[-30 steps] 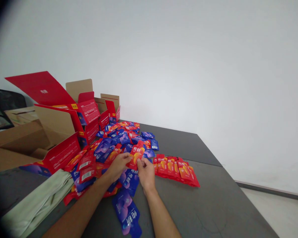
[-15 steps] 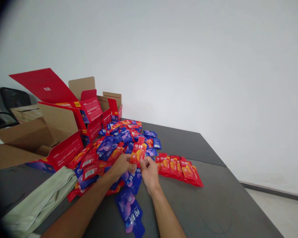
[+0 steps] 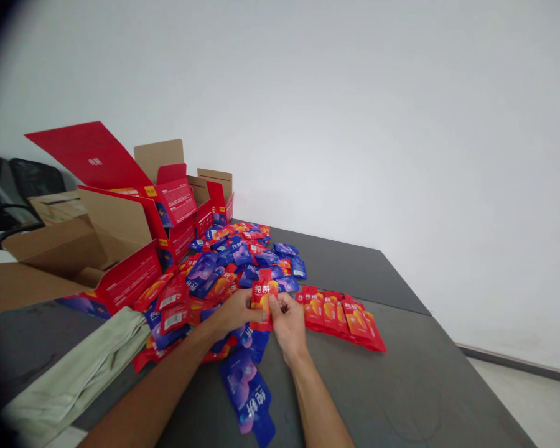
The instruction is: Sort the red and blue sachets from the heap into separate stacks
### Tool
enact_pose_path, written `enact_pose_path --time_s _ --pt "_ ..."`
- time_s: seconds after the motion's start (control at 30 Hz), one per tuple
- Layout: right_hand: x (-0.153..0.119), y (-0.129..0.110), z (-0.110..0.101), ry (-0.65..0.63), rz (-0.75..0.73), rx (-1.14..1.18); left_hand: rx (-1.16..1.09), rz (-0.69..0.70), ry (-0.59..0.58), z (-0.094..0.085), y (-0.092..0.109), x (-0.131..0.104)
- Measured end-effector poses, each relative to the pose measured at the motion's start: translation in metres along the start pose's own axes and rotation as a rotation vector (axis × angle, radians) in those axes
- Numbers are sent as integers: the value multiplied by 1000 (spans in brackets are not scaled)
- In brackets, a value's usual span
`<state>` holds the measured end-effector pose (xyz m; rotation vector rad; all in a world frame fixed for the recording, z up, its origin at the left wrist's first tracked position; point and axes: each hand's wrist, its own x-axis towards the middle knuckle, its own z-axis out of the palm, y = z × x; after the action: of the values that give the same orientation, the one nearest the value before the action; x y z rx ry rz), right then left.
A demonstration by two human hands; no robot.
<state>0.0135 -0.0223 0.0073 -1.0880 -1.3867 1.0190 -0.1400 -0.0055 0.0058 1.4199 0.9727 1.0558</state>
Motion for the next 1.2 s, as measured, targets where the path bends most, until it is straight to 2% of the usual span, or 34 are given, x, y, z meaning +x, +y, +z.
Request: enact_pose_path --time_s 0.13,0.23,0.43,0.6,0.7,0.9,1.07,1.13,1.2 --pt "-2 7 5 -61 19 -78 -42 58 229 -3 4 3" --pt "-5 8 11 -97 32 -109 -21 46 309 -7 2 6" --pt "-10 2 12 -95 117 -25 54 57 297 -7 2 7" --pt "-12 0 -2 -76 138 26 134 87 291 -6 7 8" --pt "-17 -2 -13 -74 143 27 191 106 300 0 7 13" --pt "-34 -2 -43 -2 138 37 121 76 363 32 11 23" --pt "-40 6 -84 256 69 38 -11 -141 197 77 9 20" --pt "-38 10 -102 327 69 -11 -57 -137 112 99 6 17" --pt "-35 15 -119 361 62 -87 -82 -32 22 120 0 15"
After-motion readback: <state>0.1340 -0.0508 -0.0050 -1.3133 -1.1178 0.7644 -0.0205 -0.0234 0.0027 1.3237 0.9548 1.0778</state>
